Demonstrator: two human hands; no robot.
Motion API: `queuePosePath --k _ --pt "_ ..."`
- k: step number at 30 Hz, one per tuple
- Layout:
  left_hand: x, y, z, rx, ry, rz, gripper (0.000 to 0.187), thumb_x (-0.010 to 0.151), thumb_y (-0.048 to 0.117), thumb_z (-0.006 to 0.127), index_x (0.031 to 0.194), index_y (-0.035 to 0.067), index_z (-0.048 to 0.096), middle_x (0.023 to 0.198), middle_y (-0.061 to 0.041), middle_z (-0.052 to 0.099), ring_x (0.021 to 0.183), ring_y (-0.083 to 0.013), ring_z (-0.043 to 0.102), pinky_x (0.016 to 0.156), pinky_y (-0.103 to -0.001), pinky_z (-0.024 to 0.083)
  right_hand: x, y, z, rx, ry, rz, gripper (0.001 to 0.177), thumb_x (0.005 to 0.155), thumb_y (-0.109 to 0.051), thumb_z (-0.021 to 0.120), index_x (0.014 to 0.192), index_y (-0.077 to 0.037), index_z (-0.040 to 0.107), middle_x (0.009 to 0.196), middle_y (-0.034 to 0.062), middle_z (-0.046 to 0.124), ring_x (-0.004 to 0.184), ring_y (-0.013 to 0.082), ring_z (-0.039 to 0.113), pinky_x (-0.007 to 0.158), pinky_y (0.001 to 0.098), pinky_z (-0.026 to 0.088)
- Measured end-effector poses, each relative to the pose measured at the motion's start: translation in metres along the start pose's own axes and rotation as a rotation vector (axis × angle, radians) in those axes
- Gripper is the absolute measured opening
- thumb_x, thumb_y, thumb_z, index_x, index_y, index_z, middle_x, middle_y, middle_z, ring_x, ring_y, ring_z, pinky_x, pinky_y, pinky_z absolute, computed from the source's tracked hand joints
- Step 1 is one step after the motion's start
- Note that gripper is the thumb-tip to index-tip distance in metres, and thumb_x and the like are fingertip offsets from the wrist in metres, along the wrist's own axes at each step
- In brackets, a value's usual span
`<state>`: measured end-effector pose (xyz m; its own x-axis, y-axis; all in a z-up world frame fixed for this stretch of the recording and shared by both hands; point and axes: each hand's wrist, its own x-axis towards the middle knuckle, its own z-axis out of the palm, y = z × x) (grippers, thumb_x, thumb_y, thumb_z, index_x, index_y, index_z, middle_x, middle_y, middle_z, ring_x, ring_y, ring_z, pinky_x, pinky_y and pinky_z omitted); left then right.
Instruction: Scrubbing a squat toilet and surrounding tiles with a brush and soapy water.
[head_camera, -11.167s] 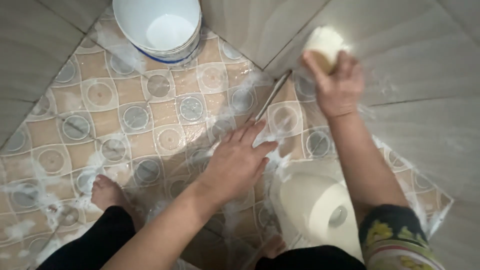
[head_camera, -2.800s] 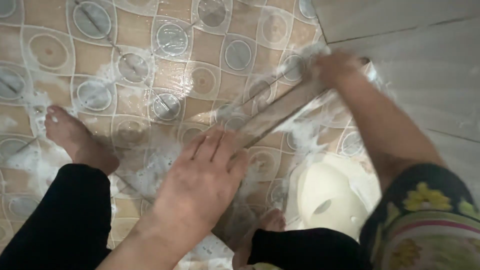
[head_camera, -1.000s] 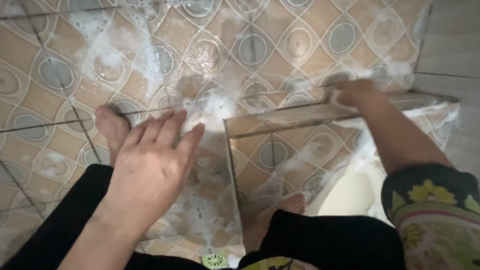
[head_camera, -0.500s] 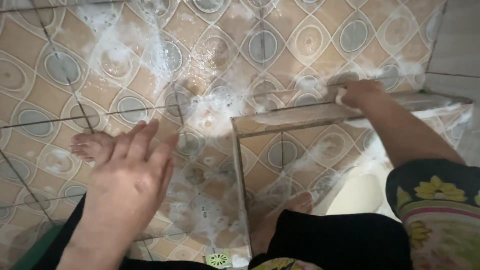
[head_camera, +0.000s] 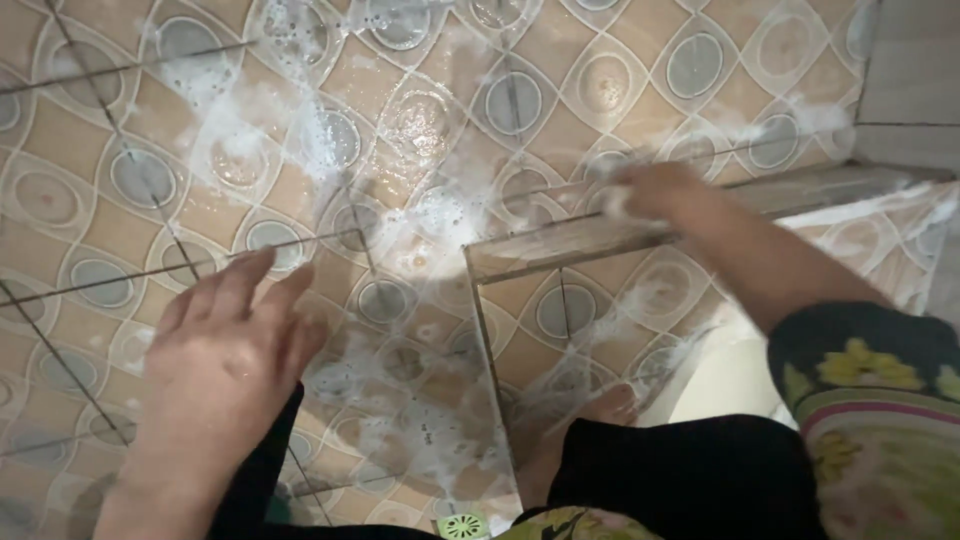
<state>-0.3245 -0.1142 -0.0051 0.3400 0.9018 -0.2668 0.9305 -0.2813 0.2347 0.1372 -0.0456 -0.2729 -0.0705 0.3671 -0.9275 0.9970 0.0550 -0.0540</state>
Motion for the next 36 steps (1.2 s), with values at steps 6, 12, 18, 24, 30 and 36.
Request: queuePosePath --k 6,12,18,24,30,36 --pt "0.001 0.004 -0.002 -0.046 0.014 -0.064 0.037 0.09 0.029 0.069 0.122 0.011 0.071 0.132 -0.013 0.067 0.118 -0.0312 0.066 0.102 -0.046 0.051 0.043 -0.01 0.042 -0.226 0.031 -0.045 0.069 0.086 -0.036 0.068 0.153 -0.039 0.05 0.145 0.0081 0.061 0.128 0.0329 0.063 0.106 0.0461 0.049" --pt "0.002 0.01 0.001 0.02 -0.024 -0.006 0.04 0.087 0.025 0.07 0.125 0.014 0.071 0.134 -0.012 0.067 0.119 -0.0308 0.065 0.1 -0.046 0.051 -0.027 -0.143 -0.001 -0.017 0.021 -0.403 0.057 0.085 -0.035 0.067 0.141 -0.029 0.058 0.133 0.0097 0.068 0.122 0.0345 0.064 0.102 0.0504 0.05" --pt "0.003 0.021 0.004 -0.021 0.02 0.015 0.041 0.085 0.024 0.071 0.124 0.014 0.071 0.13 -0.012 0.067 0.117 -0.0307 0.066 0.097 -0.046 0.052 0.009 -0.04 0.008 0.014 -0.015 -0.109 0.067 0.083 -0.042 0.07 0.147 -0.034 0.053 0.138 0.0077 0.065 0.126 0.0329 0.062 0.106 0.0495 0.047" --pt "0.006 0.041 0.012 0.022 0.046 0.025 0.036 0.086 0.023 0.071 0.121 0.015 0.073 0.129 -0.013 0.068 0.111 -0.031 0.067 0.095 -0.046 0.053 -0.008 -0.13 0.006 0.099 0.064 -0.537 0.067 0.084 -0.044 0.072 0.146 -0.03 0.05 0.144 0.0076 0.059 0.127 0.0347 0.057 0.105 0.0502 0.044" --pt "0.01 0.058 0.024 0.017 0.134 0.115 0.039 0.088 0.022 0.071 0.126 0.013 0.07 0.133 -0.014 0.067 0.119 -0.0333 0.067 0.1 -0.048 0.052 -0.002 -0.126 0.003 0.036 -0.031 -0.431 0.066 0.086 -0.041 0.07 0.148 -0.037 0.05 0.144 0.0073 0.061 0.131 0.0324 0.058 0.109 0.0492 0.045" --pt "-0.027 0.087 0.006 0.027 0.099 -0.059 0.039 0.089 0.022 0.071 0.127 0.015 0.07 0.135 -0.013 0.067 0.115 -0.0334 0.065 0.1 -0.049 0.05 0.068 0.017 0.027 -0.064 -0.02 -0.239 0.079 0.079 -0.04 0.081 0.15 -0.027 0.049 0.144 0.0111 0.061 0.128 0.0346 0.061 0.107 0.0469 0.048"
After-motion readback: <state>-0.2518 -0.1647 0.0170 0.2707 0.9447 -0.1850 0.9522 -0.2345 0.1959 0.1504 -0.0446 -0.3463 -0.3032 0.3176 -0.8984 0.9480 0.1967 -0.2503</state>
